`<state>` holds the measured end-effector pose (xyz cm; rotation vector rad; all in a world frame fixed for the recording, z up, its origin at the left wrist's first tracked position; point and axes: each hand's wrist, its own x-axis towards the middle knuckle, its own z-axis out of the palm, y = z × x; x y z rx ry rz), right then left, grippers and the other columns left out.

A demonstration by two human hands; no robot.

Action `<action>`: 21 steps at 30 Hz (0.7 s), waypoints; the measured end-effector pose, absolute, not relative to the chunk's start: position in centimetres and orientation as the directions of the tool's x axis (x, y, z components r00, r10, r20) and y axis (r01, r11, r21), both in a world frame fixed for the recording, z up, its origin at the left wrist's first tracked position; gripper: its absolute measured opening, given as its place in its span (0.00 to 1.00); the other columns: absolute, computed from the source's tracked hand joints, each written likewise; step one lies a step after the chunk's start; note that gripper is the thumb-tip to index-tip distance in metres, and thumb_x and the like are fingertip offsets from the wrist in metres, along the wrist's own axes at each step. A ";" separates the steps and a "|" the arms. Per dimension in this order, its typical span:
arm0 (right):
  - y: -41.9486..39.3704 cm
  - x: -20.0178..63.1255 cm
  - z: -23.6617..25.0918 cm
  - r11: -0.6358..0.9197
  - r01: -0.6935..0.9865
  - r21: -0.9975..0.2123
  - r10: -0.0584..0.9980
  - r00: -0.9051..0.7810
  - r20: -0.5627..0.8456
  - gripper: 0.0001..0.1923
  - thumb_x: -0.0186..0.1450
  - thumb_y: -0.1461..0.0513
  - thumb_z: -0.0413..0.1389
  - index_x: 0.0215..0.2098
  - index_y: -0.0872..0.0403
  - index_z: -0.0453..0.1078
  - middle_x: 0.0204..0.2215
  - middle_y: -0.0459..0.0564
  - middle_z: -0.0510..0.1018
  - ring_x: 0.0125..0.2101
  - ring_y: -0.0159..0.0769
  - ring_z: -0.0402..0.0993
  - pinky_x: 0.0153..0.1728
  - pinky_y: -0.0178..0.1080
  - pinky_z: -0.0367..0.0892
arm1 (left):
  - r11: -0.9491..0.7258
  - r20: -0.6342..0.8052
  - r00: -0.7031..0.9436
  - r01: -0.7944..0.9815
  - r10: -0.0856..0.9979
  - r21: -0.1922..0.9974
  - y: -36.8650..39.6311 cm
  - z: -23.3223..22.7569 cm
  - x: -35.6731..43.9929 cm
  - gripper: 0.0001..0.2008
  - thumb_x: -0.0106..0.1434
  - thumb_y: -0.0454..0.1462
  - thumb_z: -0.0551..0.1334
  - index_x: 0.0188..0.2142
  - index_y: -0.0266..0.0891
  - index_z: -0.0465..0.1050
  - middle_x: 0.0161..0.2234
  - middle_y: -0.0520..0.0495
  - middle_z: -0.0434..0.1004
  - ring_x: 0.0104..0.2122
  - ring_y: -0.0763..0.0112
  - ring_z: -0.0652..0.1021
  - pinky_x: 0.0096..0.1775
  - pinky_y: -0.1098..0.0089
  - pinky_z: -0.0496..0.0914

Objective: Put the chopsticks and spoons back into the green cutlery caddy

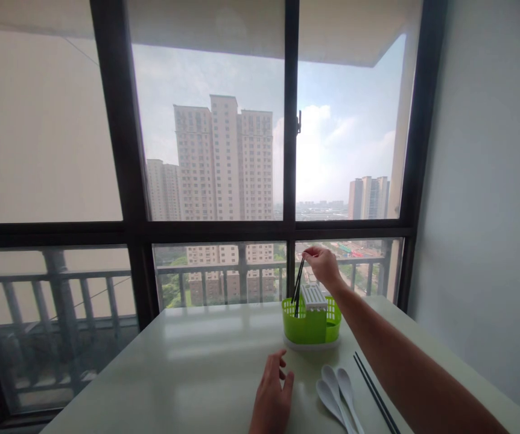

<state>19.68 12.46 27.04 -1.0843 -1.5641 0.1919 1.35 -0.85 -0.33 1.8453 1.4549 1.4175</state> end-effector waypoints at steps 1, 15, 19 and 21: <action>13.2 19.2 26.3 0.540 0.531 -0.653 0.729 0.094 0.679 0.12 0.63 0.55 0.60 0.35 0.53 0.82 0.31 0.49 0.85 0.33 0.38 0.80 0.36 0.34 0.70 | -0.384 0.462 -0.048 0.485 0.885 0.786 -0.8 -0.4 1.4 0.21 0.68 0.41 0.56 0.59 0.42 0.67 0.44 0.46 0.75 0.38 0.66 0.78 0.47 0.63 0.73; 18.7 17.0 19.2 0.231 0.605 -0.762 0.931 0.091 0.355 0.08 0.61 0.61 0.62 0.27 0.56 0.80 0.28 0.54 0.83 0.28 0.35 0.78 0.32 0.33 0.70 | -0.350 0.399 0.017 0.516 0.917 0.782 -1.0 -0.1 1.7 0.20 0.66 0.35 0.55 0.57 0.40 0.67 0.47 0.43 0.72 0.40 0.67 0.76 0.50 0.63 0.71; 18.8 17.2 19.2 0.232 0.582 -0.779 0.935 0.087 0.343 0.07 0.60 0.61 0.63 0.27 0.57 0.79 0.28 0.54 0.83 0.27 0.34 0.77 0.30 0.32 0.70 | -0.343 0.387 0.024 0.515 0.922 0.786 -1.2 0.1 1.7 0.20 0.66 0.35 0.55 0.57 0.41 0.67 0.48 0.42 0.73 0.41 0.66 0.76 0.51 0.63 0.70; 18.7 17.4 19.3 0.240 0.567 -0.788 0.932 0.093 0.351 0.07 0.60 0.60 0.63 0.28 0.57 0.79 0.29 0.53 0.83 0.28 0.33 0.77 0.29 0.32 0.70 | -0.340 0.383 0.026 0.516 0.924 0.786 -1.2 0.1 1.6 0.19 0.66 0.35 0.55 0.56 0.41 0.68 0.48 0.42 0.73 0.41 0.66 0.77 0.51 0.64 0.70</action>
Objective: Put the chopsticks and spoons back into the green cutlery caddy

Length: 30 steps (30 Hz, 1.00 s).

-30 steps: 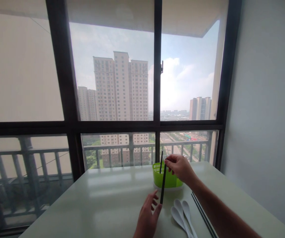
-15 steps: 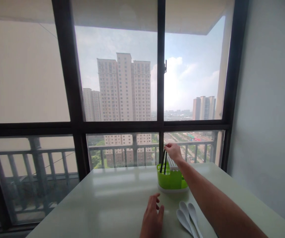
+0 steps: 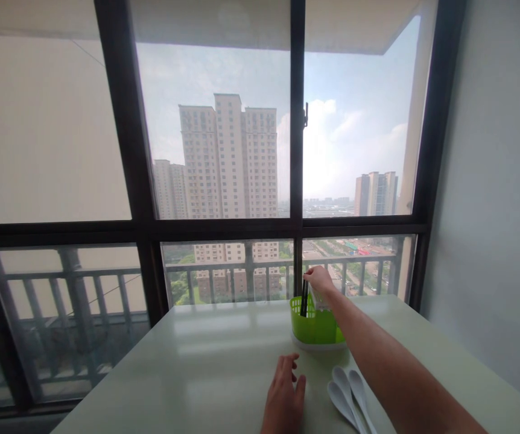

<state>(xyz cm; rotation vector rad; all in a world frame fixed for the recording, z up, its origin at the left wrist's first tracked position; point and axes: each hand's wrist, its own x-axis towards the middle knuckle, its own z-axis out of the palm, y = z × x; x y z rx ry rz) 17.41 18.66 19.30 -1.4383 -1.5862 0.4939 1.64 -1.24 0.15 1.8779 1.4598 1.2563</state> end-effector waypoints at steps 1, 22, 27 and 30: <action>18.5 17.5 19.4 0.248 0.559 -0.791 0.926 0.102 0.362 0.07 0.61 0.60 0.63 0.30 0.57 0.79 0.30 0.53 0.83 0.29 0.33 0.77 0.29 0.31 0.69 | -0.339 0.381 0.027 0.518 0.924 0.785 -1.3 0.2 1.6 0.19 0.66 0.35 0.55 0.56 0.40 0.68 0.48 0.42 0.73 0.41 0.66 0.77 0.51 0.64 0.70; 4.5 32.9 5.9 -0.185 0.889 -0.418 0.983 0.174 -0.064 0.12 0.42 0.66 0.65 0.11 0.52 0.65 0.13 0.50 0.71 0.20 0.47 0.76 0.24 0.41 0.68 | -0.377 0.423 0.011 0.472 0.906 0.797 -1.0 1.3 1.2 0.11 0.67 0.42 0.57 0.42 0.41 0.74 0.40 0.44 0.79 0.37 0.63 0.78 0.45 0.62 0.72; 4.1 32.1 4.2 -0.169 0.928 -0.333 0.986 0.156 -0.065 0.08 0.44 0.69 0.61 0.14 0.52 0.68 0.20 0.54 0.78 0.33 0.53 0.82 0.33 0.43 0.72 | -0.362 0.402 0.015 0.467 0.916 0.807 -1.2 1.6 1.0 0.11 0.66 0.42 0.57 0.40 0.41 0.75 0.38 0.44 0.80 0.37 0.62 0.79 0.43 0.63 0.71; 4.2 31.5 4.5 -0.135 0.943 -0.304 0.989 0.145 0.011 0.08 0.47 0.72 0.60 0.19 0.53 0.71 0.30 0.56 0.82 0.40 0.53 0.82 0.38 0.42 0.71 | -0.360 0.397 0.026 0.481 0.917 0.800 -1.2 1.7 0.9 0.10 0.66 0.42 0.57 0.38 0.41 0.75 0.37 0.45 0.81 0.37 0.61 0.79 0.42 0.64 0.71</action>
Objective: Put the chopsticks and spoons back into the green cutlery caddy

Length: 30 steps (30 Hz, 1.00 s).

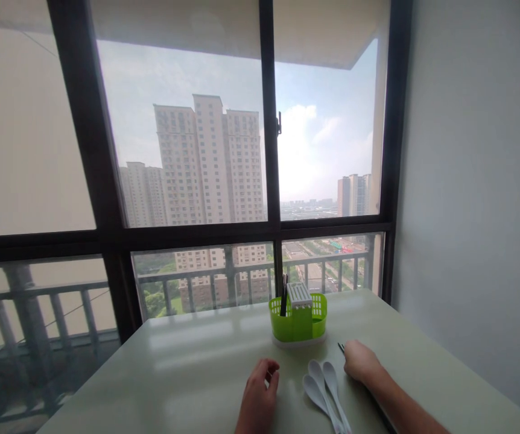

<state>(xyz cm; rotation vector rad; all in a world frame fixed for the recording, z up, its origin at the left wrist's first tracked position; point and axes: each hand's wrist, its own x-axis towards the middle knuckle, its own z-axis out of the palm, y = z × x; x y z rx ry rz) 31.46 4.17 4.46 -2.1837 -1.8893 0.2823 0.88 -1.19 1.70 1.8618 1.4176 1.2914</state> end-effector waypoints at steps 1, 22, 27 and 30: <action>4.1 31.3 4.8 -0.126 0.946 -0.298 0.989 0.141 0.031 0.09 0.48 0.73 0.59 0.20 0.53 0.71 0.31 0.57 0.82 0.40 0.53 0.82 0.38 0.41 0.70 | -0.359 0.396 0.029 0.487 0.918 0.796 -1.2 1.7 0.9 0.10 0.66 0.42 0.57 0.37 0.41 0.75 0.37 0.45 0.81 0.37 0.61 0.79 0.42 0.65 0.71; -0.4 18.8 9.5 0.536 0.310 -0.785 0.844 -0.195 0.499 0.07 0.63 0.61 0.58 0.28 0.52 0.65 0.21 0.40 0.70 0.22 0.29 0.65 0.24 0.31 0.60 | -0.465 0.398 0.242 0.402 0.885 0.789 -2.5 2.9 1.2 0.12 0.70 0.40 0.58 0.43 0.43 0.81 0.36 0.49 0.80 0.34 0.67 0.75 0.39 0.72 0.68; -0.8 19.7 10.6 0.504 0.248 -0.828 0.858 -0.255 0.446 0.10 0.66 0.56 0.59 0.32 0.53 0.70 0.21 0.42 0.75 0.22 0.33 0.72 0.25 0.33 0.65 | -0.441 0.344 0.284 0.450 0.895 0.776 -2.2 2.6 1.4 0.09 0.66 0.36 0.59 0.37 0.42 0.80 0.35 0.48 0.80 0.35 0.66 0.76 0.39 0.72 0.67; -0.5 20.2 11.8 0.471 0.156 -0.868 0.874 -0.213 0.436 0.13 0.66 0.51 0.59 0.36 0.53 0.71 0.24 0.44 0.77 0.22 0.35 0.76 0.25 0.34 0.69 | -0.456 0.336 0.320 0.466 0.886 0.758 -1.9 2.4 1.5 0.08 0.65 0.36 0.60 0.36 0.42 0.80 0.33 0.48 0.79 0.34 0.66 0.76 0.38 0.72 0.67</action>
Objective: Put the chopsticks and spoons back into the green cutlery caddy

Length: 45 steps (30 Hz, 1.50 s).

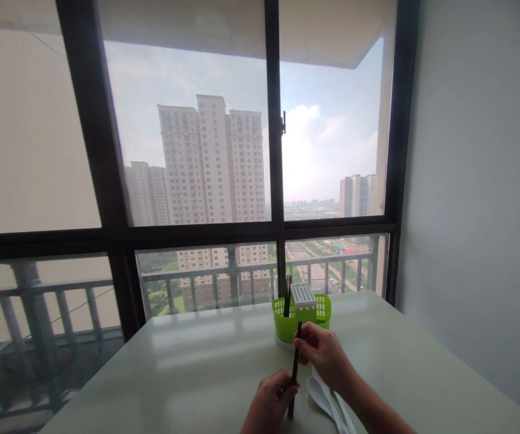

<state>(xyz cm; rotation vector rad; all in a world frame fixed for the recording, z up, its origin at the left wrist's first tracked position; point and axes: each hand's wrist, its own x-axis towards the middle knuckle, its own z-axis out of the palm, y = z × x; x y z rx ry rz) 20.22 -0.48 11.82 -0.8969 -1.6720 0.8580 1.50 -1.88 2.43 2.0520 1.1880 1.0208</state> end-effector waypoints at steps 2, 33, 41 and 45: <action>-0.1 20.3 12.7 0.455 0.113 -0.883 0.884 -0.173 0.433 0.15 0.66 0.49 0.60 0.36 0.53 0.71 0.26 0.45 0.79 0.23 0.36 0.77 0.25 0.35 0.71 | -0.460 0.335 0.327 0.476 0.884 0.750 -1.7 2.3 1.6 0.08 0.65 0.36 0.59 0.34 0.42 0.79 0.32 0.49 0.78 0.33 0.67 0.76 0.37 0.72 0.67; 18.1 15.8 19.2 0.261 0.638 -0.725 0.925 0.051 0.377 0.06 0.65 0.63 0.61 0.30 0.56 0.79 0.31 0.54 0.83 0.31 0.36 0.78 0.33 0.34 0.70 | -0.351 0.413 -0.039 0.459 0.910 0.816 -0.8 0.6 1.4 0.15 0.73 0.46 0.52 0.41 0.41 0.72 0.42 0.44 0.75 0.38 0.64 0.76 0.46 0.64 0.68; 17.8 17.0 19.6 0.306 0.685 -0.661 0.848 0.118 0.516 0.12 0.71 0.61 0.54 0.43 0.57 0.79 0.45 0.60 0.82 0.44 0.43 0.77 0.44 0.39 0.69 | -0.336 0.404 -0.056 0.461 0.913 0.822 -1.0 0.8 1.6 0.16 0.72 0.47 0.51 0.40 0.42 0.72 0.42 0.45 0.75 0.37 0.64 0.76 0.45 0.65 0.68; 15.9 19.6 20.4 0.368 0.672 -0.643 0.771 0.166 0.615 0.18 0.73 0.61 0.46 0.47 0.59 0.76 0.46 0.61 0.81 0.44 0.42 0.76 0.42 0.38 0.68 | -0.333 0.409 -0.067 0.466 0.910 0.820 -1.2 1.0 1.6 0.16 0.72 0.47 0.51 0.40 0.42 0.73 0.41 0.45 0.75 0.37 0.64 0.76 0.45 0.65 0.68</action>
